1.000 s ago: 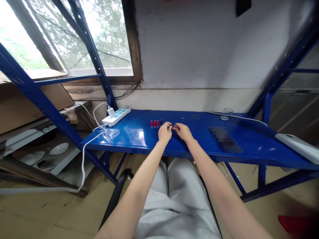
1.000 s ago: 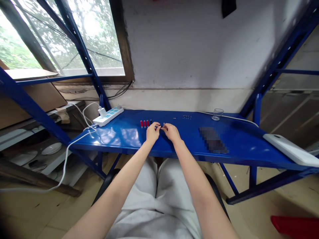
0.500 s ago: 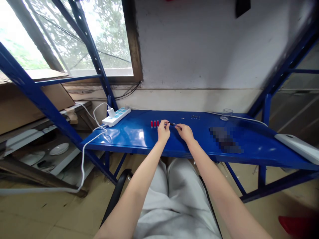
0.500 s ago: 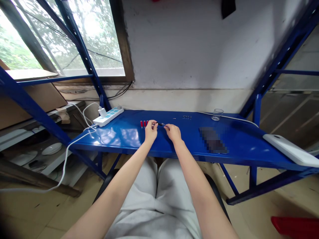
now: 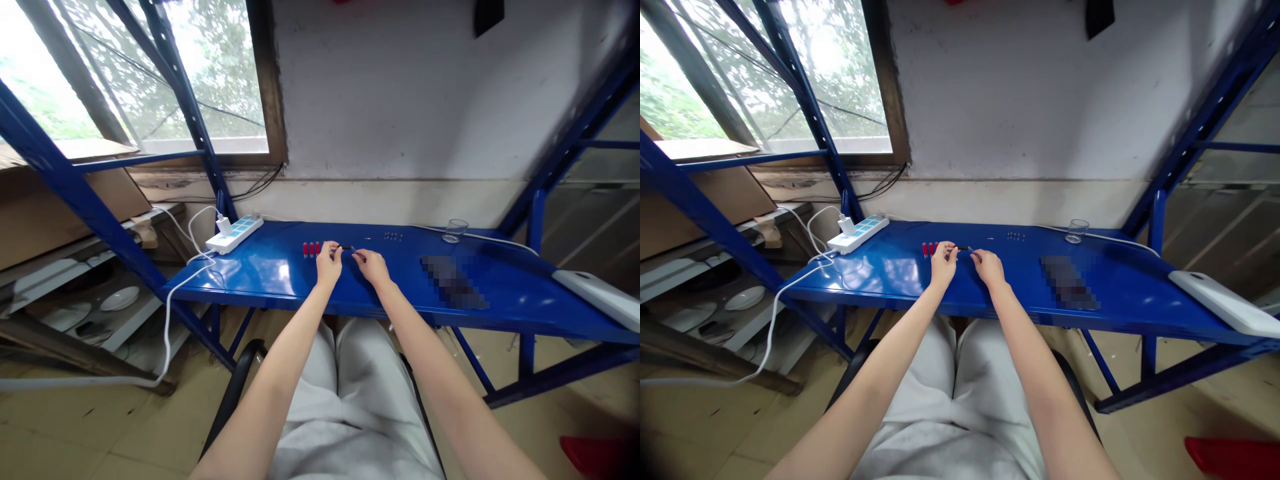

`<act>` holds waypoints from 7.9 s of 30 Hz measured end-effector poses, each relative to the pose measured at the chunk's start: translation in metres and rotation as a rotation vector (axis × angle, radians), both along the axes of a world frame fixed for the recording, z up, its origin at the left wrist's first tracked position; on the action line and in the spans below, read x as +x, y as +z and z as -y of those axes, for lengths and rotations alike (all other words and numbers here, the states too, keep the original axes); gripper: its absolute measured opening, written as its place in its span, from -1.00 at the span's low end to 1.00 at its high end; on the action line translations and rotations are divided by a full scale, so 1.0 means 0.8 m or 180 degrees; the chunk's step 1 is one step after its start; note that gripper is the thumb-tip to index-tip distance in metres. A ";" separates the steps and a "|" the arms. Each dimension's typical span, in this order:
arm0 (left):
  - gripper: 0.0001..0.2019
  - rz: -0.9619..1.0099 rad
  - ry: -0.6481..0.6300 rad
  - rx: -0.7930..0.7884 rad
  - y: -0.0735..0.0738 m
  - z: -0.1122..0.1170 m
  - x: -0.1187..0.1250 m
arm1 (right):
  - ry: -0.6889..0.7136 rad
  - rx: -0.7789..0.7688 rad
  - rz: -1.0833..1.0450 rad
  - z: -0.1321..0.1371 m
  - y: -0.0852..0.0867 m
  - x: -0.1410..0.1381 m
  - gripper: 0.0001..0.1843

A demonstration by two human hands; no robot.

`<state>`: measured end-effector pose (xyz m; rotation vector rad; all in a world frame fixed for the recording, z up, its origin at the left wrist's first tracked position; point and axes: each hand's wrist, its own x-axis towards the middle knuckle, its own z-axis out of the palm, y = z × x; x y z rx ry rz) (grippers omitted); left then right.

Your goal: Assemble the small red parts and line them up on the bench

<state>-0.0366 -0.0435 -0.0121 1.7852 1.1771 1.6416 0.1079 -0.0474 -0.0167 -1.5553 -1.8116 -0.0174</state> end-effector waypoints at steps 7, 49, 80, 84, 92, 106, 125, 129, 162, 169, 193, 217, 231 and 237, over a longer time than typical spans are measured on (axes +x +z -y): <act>-0.80 -0.0156 -0.0022 0.0013 0.001 0.003 0.001 | 0.0033 -0.0002 0.0002 -0.002 -0.002 0.001 -0.72; -0.51 -0.1428 -0.0339 0.0465 0.006 0.021 0.007 | 0.0096 0.0275 -0.0220 -0.006 -0.007 0.000 -0.70; -0.45 -0.1773 -0.0284 0.0454 0.007 0.023 0.008 | 0.0080 0.0066 -0.0473 0.004 0.002 -0.005 -0.70; -0.47 -0.1476 -0.0406 0.0532 0.005 0.022 0.008 | 0.0136 0.0004 -0.0533 0.001 0.001 -0.007 -0.78; -0.71 0.0585 0.0271 0.0082 0.004 -0.001 -0.007 | 0.0598 -0.0316 -0.0908 -0.024 0.012 -0.020 -0.87; -0.80 0.1290 0.0582 -0.0249 0.002 -0.010 -0.015 | 0.0109 -0.1100 0.0103 -0.074 0.015 -0.067 -0.87; -0.82 -0.0881 -0.0606 -0.0811 -0.004 0.001 -0.003 | 0.0025 -0.0254 -0.0986 0.009 0.005 0.010 -0.73; -0.82 -0.0885 -0.0628 -0.0810 -0.003 0.001 -0.004 | 0.0029 -0.0155 -0.0921 0.014 0.007 0.008 -0.67; -0.81 0.0153 0.0159 -0.0553 0.007 0.007 -0.009 | 0.0244 -0.0244 -0.0471 0.010 0.000 0.004 -0.66; -0.78 0.1281 0.0689 -0.0544 0.006 -0.003 -0.016 | 0.0485 0.0057 -0.0414 -0.002 0.008 -0.012 -0.77; -0.84 0.1752 0.0523 -0.0447 0.006 -0.008 -0.018 | -0.0306 -0.1101 -0.0041 -0.058 0.017 -0.074 -0.79; -0.86 0.0884 -0.0813 -0.0752 0.003 -0.003 -0.005 | -0.0275 0.0911 -0.0619 0.008 0.010 -0.022 -0.69; -0.77 0.0580 -0.1496 -0.0891 0.003 0.002 -0.001 | -0.0262 0.0488 -0.0636 0.016 0.012 -0.022 -0.39; -0.75 0.0485 -0.1308 -0.0914 0.007 0.006 -0.001 | -0.0276 0.0584 -0.0535 0.018 0.014 -0.024 -0.36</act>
